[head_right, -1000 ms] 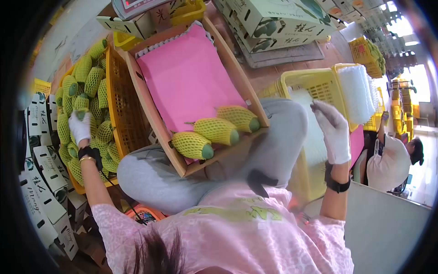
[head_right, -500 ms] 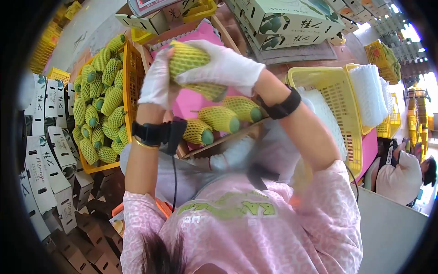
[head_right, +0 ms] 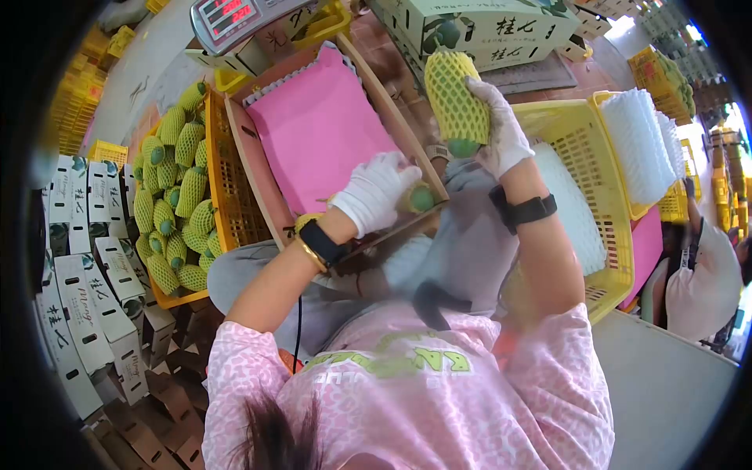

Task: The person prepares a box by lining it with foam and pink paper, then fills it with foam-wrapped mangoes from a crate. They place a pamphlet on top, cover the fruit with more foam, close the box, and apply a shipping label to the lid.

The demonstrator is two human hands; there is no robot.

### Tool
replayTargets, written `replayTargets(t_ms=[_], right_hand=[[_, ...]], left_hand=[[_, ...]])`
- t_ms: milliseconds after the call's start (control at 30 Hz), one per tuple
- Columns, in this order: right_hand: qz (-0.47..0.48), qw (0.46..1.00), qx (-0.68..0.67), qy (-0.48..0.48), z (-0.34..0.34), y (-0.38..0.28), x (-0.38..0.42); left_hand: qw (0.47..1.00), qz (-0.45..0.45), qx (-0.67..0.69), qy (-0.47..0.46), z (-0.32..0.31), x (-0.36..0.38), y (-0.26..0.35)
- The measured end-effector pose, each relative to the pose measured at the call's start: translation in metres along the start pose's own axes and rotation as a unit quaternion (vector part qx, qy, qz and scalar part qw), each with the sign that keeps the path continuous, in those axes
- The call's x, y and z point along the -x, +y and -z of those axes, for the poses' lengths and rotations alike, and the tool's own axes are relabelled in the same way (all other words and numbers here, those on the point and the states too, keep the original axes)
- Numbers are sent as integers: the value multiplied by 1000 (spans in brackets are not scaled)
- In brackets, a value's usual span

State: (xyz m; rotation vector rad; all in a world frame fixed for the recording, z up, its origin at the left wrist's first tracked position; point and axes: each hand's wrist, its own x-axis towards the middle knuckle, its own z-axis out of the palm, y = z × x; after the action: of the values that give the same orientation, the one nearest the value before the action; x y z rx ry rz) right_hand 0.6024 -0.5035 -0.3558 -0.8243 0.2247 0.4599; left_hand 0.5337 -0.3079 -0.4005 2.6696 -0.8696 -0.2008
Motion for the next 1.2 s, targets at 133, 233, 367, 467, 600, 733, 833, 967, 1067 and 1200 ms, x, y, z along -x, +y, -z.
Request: replayTargets(t_ms=[133,233,367,467,600,733,833,967,1067,1200], right_hand=[[-18,998,42,36,3,0,9],[-27,996,83,35,4,1,6],[-24,992,102,69,-3,8,6],[-56,986,146,55,8,10,0],[-61,987,131,63,-10,15,3],[-72,988,124,49,-11,18,1],[-62,987,136,53,-9,18,1],[-52,985,139,86,-9,13,2],[-57,987,120,86,-9,11,2],[-47,991,119,49,-7,9,4]], left_hand=[[998,41,-34,-22,-30,-13,6],[996,57,-71,-23,-37,-15,11],[975,21,220,15,-2,-1,-33],[960,60,235,-143,30,23,-64],[984,20,148,-97,9,48,-65],[994,-15,93,-54,-5,42,-44],[994,8,63,-90,-3,37,-36],[998,50,-5,-38,-9,37,-22],[996,36,-36,-67,-18,33,-20],[994,52,-8,-91,-15,36,-32]])
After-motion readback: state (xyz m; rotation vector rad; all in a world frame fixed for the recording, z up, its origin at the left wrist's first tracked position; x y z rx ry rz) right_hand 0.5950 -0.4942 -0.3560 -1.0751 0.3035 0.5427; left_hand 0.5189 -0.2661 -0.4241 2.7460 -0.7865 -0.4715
